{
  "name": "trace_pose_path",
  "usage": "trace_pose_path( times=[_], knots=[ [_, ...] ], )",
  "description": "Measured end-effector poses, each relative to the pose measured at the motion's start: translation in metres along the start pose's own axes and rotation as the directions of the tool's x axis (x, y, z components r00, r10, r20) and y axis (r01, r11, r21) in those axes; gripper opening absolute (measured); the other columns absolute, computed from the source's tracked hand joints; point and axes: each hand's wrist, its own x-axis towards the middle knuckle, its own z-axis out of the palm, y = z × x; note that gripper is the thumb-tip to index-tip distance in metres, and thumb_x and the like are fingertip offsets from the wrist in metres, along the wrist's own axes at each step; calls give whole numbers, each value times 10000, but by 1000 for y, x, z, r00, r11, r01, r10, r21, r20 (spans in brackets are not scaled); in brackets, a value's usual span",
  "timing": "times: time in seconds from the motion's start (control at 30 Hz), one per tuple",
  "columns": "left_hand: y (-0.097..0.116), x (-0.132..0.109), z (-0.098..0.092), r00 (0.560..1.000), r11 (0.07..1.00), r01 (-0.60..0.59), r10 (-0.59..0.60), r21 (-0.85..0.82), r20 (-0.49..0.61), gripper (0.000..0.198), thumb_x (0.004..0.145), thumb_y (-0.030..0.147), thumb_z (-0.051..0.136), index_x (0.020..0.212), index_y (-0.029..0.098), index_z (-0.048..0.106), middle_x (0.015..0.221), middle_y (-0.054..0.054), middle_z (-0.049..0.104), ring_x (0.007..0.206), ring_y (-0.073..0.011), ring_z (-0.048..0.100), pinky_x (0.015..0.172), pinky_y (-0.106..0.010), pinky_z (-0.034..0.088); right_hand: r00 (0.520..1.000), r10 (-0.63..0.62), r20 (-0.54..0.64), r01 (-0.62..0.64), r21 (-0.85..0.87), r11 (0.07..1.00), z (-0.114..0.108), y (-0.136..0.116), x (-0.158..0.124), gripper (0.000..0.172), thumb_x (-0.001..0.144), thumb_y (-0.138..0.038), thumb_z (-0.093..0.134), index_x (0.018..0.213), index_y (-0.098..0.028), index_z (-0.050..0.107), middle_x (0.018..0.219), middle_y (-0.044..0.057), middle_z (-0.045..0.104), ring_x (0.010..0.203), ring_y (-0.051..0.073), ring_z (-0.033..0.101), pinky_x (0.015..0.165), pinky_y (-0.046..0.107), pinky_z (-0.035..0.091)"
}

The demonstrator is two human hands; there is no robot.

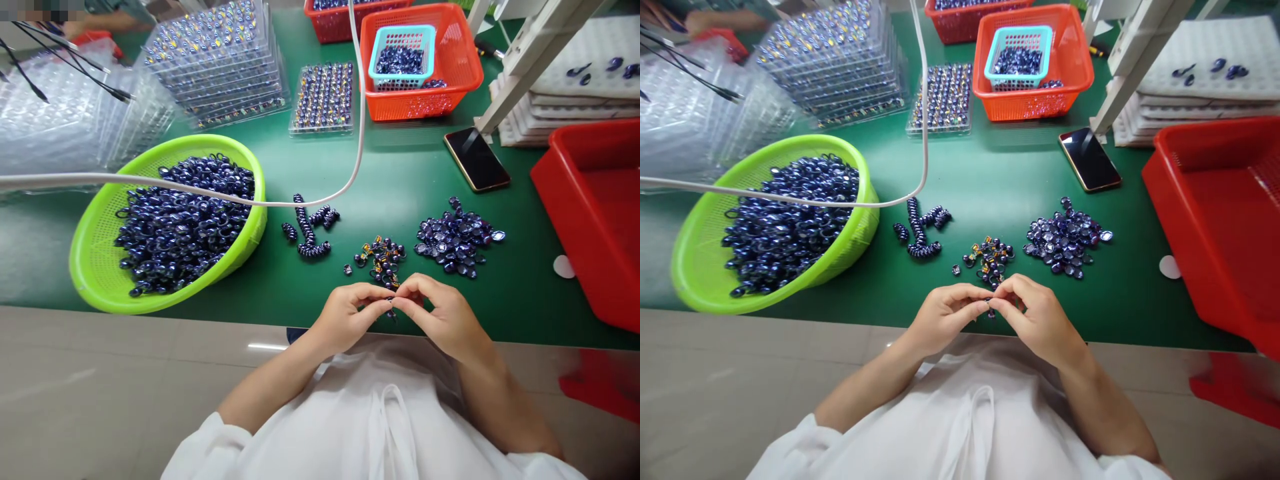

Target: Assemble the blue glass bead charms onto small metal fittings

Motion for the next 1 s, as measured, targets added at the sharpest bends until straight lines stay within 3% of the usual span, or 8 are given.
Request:
trace_pose_path(
  times=[0.2, 0.27, 0.4, 0.53, 0.67, 0.77, 0.87, 1.0],
  knots=[
    [-3, 6, -1, 983, 933, 125, -163, -338, -88, 232, 759, 339, 799, 881, 143, 782, 752, -56, 763, 613, -124, 622, 575, -230, 477, 992, -70, -108, 78, 69, 995, 10, 3, -13, 40, 962, -241, 591, 942, -261, 619, 841, 2, 649, 721, 146, 611, 657, 275, 504],
    [-5, 7, -1, 976, 904, 144, -196, -403, -90, 231, 732, 323, 820, 864, 136, 785, 700, -41, 741, 561, -96, 565, 545, -217, 436, 974, -174, -144, 183, 51, 982, 14, 6, -17, 152, 951, -169, 584, 1046, -279, 631, 901, 12, 654, 776, 151, 630, 683, 282, 518],
    [-6, 9, 0, 962, 840, 223, -272, -494, -28, 224, 706, 291, 839, 854, 131, 789, 688, -35, 724, 556, -84, 540, 537, -213, 401, 888, -452, -87, 431, -186, 883, 18, 13, -19, 450, 923, -57, 552, 1239, -365, 639, 1022, 32, 656, 872, 160, 647, 743, 317, 530],
    [-6, 9, 2, 955, 808, 262, -295, -527, 23, 230, 701, 287, 843, 861, 129, 794, 708, -41, 731, 546, -80, 537, 549, -224, 416, 828, -559, -31, 500, -411, 763, 15, 16, -16, 368, 897, -95, 636, 1161, -347, 690, 999, 35, 689, 876, 170, 656, 712, 324, 508],
    [-7, 8, 3, 965, 828, 224, -262, -514, -2, 245, 713, 301, 841, 885, 131, 800, 690, -35, 722, 542, -78, 532, 546, -218, 432, 819, -570, -57, 524, -328, 786, 16, 16, -14, 377, 879, -56, 617, 1178, -284, 643, 976, 50, 706, 868, 173, 676, 740, 327, 555],
    [-5, 5, 2, 975, 878, 168, -215, -448, -56, 248, 736, 319, 827, 908, 142, 807, 698, -34, 728, 569, -92, 560, 560, -216, 473, 856, -481, -191, 434, -241, 868, 21, 16, -16, 402, 868, -40, 608, 1188, -284, 597, 958, 28, 721, 855, 171, 694, 747, 327, 576],
    [0, 0, 2, 980, 931, 123, -168, -344, -105, 242, 772, 329, 792, 939, 155, 811, 759, -46, 758, 604, -111, 596, 578, -222, 510, 842, -431, -324, 376, -220, 900, 26, 15, -17, 389, 852, -16, 637, 1150, -265, 616, 958, 23, 729, 863, 167, 702, 758, 318, 578],
    [3, -3, 4, 986, 978, 36, -68, -206, -153, 198, 826, 279, 735, 972, 170, 812, 858, -56, 774, 639, -117, 631, 602, -222, 530, 841, -434, -322, 385, -208, 899, 28, 13, -17, 390, 847, 2, 661, 1153, -239, 647, 986, 41, 719, 877, 157, 687, 757, 297, 570]
  ],
)
